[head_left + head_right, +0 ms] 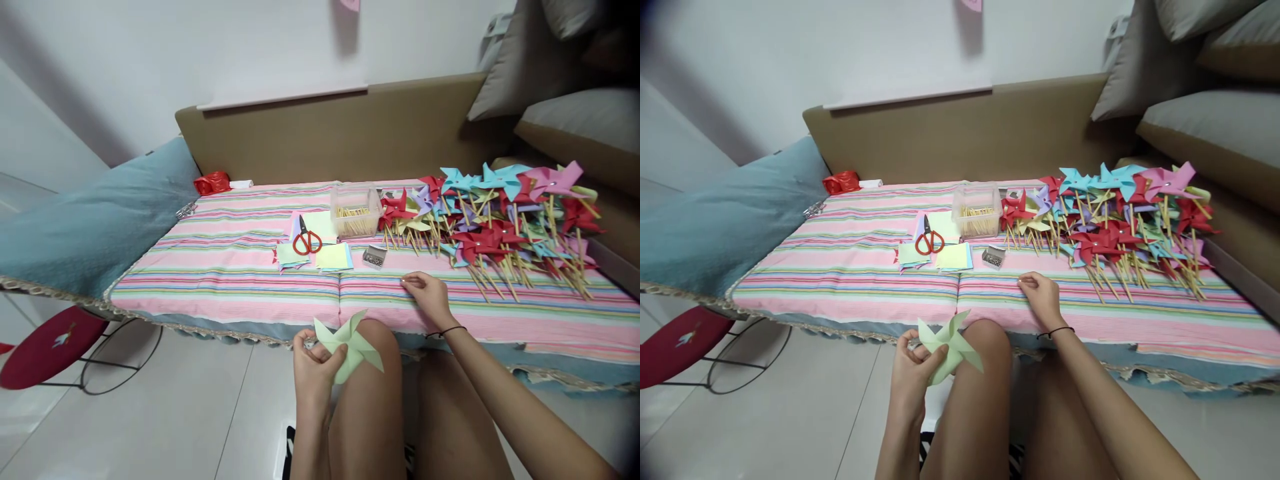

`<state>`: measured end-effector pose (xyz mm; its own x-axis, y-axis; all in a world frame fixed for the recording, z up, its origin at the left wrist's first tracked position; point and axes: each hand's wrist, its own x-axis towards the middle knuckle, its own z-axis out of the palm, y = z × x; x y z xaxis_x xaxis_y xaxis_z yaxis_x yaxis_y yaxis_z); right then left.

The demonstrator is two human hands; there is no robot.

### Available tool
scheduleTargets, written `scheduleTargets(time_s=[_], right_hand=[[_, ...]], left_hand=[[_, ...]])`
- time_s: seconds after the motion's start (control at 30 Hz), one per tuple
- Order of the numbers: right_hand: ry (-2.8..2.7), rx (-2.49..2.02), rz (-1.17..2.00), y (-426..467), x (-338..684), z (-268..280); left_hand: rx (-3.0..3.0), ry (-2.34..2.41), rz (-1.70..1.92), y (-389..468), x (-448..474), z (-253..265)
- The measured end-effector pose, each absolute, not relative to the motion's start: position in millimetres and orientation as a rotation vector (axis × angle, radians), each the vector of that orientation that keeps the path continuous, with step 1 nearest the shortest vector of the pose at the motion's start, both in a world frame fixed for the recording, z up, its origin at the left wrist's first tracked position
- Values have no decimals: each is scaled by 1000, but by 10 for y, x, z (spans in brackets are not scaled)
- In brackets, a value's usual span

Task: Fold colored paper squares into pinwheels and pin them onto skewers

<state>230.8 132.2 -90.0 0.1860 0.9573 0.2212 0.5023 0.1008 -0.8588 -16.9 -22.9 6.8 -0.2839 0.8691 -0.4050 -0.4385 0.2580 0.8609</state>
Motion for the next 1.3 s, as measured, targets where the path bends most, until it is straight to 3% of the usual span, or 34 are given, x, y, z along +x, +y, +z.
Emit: scheduleTargets(time_s=[0.27,0.47,0.57,0.9,1.3], right_hand=[[-1300,-1371,731,1133,2221,-605],[-1286,-1176,1007,274,1762,34],[-1487,-1055,1000,-100,1478,218],[-1471,-987,789,-279,1327,162],[-1445,-985,839,-354,1331,228]], left_hand=[[492,1353,1390,-276,-132,101],[513,1435,1449,-268,-57,141],[530,1433,1456,-296,-23,177],[611,1311,1446,-406,14,277],[695,1241,1477,-487,59,478]])
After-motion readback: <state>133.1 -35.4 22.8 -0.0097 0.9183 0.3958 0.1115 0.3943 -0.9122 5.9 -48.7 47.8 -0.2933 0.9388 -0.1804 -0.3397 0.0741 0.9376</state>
